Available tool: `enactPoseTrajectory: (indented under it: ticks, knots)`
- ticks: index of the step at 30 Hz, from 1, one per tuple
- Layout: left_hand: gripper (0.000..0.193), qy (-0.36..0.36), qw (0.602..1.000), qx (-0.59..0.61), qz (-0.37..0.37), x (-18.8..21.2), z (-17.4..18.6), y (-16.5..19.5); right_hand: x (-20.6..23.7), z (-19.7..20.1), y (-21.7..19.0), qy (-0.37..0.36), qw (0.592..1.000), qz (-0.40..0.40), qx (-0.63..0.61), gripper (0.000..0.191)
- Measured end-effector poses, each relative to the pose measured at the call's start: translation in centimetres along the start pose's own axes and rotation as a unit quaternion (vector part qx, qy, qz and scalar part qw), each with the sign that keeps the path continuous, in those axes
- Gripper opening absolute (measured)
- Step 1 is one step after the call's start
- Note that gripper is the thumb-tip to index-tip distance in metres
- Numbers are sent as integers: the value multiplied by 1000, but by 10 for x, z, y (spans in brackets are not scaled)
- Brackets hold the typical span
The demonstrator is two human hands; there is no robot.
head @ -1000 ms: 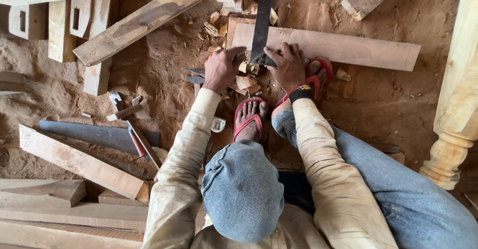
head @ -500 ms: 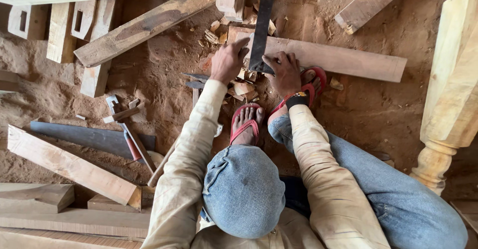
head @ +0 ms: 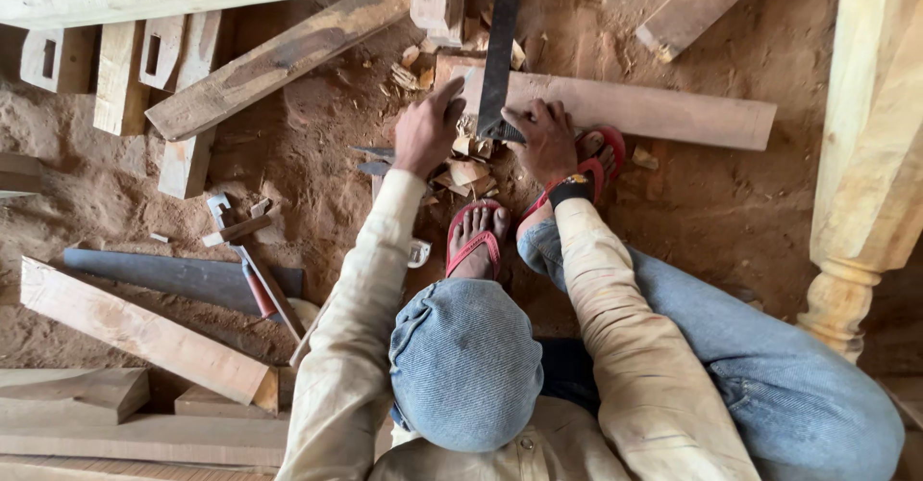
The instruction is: The person smooths a wooden plank with a hand plane, then measures and marks it using a ruler and square. They then saw the plank along the marked line and place the cut piece aside.
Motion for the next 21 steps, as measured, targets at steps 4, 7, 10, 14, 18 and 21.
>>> enactPoseTrajectory:
  ticks: [4,7,10,14,18,21]
  knots:
    - [35,-19,999,-13,38,-20,-12,2,0,0,-1,-14,1000,-5,-3,59]
    - [33,-1,1000,0,0,-11,-12,8,-3,3,-2,7,1000,3,-2,61]
    - [29,16,998,-41,-49,18,-13,9,-4,2,1,26,1000,0,15,64]
    - [19,73,982,-47,-170,68,3,23,-2,-12,10,-15,999,-18,-43,57]
    - [30,62,995,50,-66,72,16,-5,-3,-14,10,-10,1000,-15,-24,52]
    - [32,84,996,33,21,56,23,-25,-5,-9,7,12,999,-18,-29,51]
Point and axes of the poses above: each hand's wrist, its own x-axis away from the middle knuckle, its own z-axis out of the back of the hand, y = z × x, the point moved 10 cm from there along -x, towards the middle knuckle, and after that the axes turned 1 degree about x, right-handed, at the moved point
